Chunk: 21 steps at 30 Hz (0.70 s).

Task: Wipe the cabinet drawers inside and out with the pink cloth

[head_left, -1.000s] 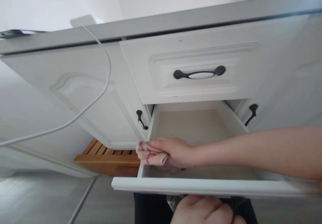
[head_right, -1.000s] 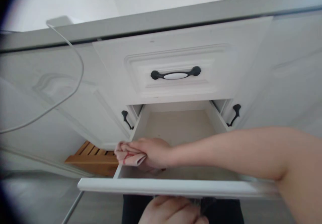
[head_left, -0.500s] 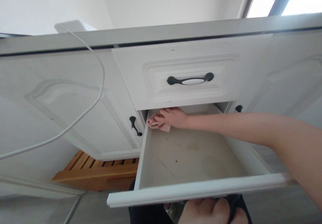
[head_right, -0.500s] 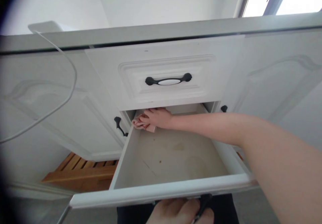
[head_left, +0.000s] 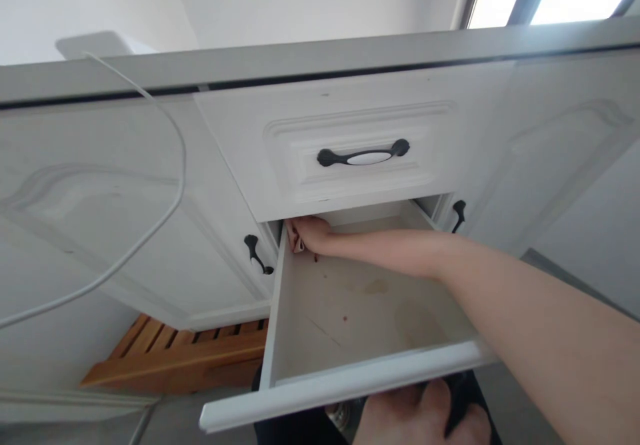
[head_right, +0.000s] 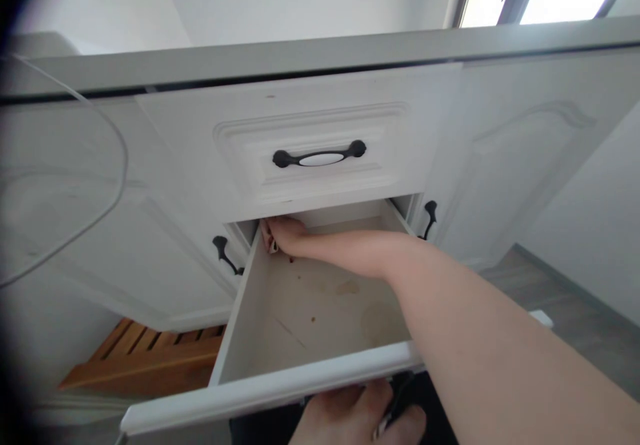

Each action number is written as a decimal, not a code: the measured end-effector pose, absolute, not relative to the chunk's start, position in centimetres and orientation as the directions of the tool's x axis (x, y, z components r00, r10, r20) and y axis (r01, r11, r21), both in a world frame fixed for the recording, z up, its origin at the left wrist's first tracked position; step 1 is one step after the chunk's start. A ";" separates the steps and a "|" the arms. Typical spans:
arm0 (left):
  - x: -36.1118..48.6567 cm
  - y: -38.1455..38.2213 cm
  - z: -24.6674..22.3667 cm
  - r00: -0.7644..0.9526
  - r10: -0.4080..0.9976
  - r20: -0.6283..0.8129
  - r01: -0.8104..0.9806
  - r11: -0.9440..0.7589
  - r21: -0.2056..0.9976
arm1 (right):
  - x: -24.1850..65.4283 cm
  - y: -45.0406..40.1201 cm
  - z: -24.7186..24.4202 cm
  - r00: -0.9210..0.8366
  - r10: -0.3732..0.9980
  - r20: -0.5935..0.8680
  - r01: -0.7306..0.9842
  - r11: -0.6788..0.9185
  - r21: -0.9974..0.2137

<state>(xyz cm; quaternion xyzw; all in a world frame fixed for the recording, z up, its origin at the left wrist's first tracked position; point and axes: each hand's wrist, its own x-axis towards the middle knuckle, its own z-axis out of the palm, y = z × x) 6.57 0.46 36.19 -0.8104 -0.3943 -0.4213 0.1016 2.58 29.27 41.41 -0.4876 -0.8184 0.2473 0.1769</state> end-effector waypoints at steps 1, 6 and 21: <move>6.5 0.5 36.2 0.344 0.548 0.763 0.714 -0.680 0.167 | 2.9 29.1 41.6 -0.483 0.875 0.037 0.679 0.401 -0.614; 4.7 1.1 38.1 0.510 0.537 0.672 0.659 -0.746 0.095 | 4.9 26.1 41.8 -0.671 0.737 0.085 0.515 0.545 -0.662; 4.4 1.0 37.6 0.580 0.617 0.531 0.646 -0.746 0.162 | 9.3 23.3 44.9 -0.963 0.218 0.158 0.234 0.969 0.085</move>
